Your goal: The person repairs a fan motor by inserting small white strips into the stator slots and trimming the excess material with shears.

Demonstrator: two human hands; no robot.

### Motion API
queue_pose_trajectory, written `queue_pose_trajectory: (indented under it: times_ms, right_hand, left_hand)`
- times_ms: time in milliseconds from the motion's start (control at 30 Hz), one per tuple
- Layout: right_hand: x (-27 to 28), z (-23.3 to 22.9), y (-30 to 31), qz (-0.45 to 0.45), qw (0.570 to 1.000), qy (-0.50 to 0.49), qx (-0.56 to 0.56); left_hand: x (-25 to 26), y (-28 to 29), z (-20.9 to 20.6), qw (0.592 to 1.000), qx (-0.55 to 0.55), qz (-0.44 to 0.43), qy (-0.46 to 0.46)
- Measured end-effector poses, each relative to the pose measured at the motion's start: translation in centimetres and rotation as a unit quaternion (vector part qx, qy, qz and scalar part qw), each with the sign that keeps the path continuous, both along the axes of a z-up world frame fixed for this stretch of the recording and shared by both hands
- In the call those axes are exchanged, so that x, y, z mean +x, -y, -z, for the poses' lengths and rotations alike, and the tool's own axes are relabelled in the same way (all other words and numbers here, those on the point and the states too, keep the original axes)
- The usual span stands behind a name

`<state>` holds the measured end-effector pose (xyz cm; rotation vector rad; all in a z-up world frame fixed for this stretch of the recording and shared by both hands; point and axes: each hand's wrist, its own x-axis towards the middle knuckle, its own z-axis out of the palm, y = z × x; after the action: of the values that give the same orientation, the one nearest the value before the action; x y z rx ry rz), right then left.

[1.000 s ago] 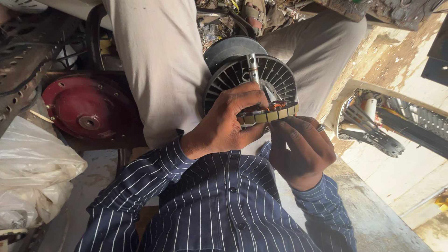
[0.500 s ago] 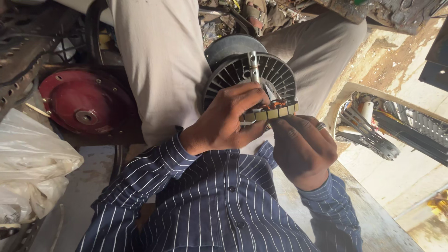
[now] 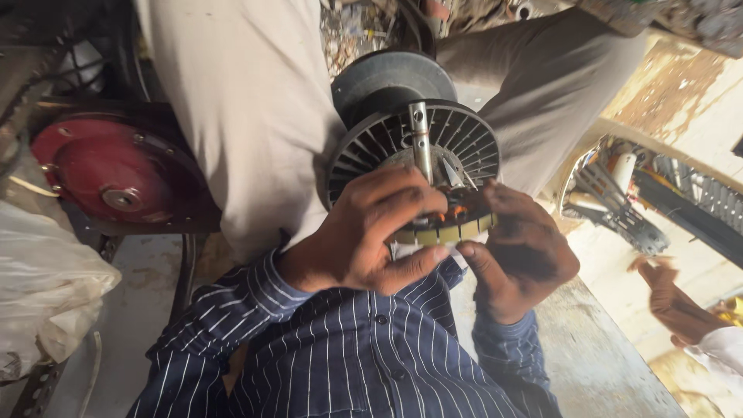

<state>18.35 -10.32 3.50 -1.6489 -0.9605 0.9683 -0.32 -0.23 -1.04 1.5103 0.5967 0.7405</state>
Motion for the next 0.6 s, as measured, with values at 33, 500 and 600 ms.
queue_pose_trajectory:
  times_ms: [33, 500, 600]
  right_hand:
    - [-0.2, 0.4, 0.1, 0.017, 1.0, -0.02, 0.011]
    - [1.0, 2.0, 0.0, -0.063, 0.995, 0.038, 0.069]
    - [0.9, 1.9, 0.2, -0.078, 0.995, 0.011, 0.063]
  left_hand:
    - [0.0, 0.1, 0.2, 1.0, 0.01, -0.004, 0.0]
    - [0.2, 1.5, 0.8, 0.988, 0.135, -0.055, -0.058]
    - [0.1, 1.4, 0.8, 0.988, 0.13, -0.052, -0.058]
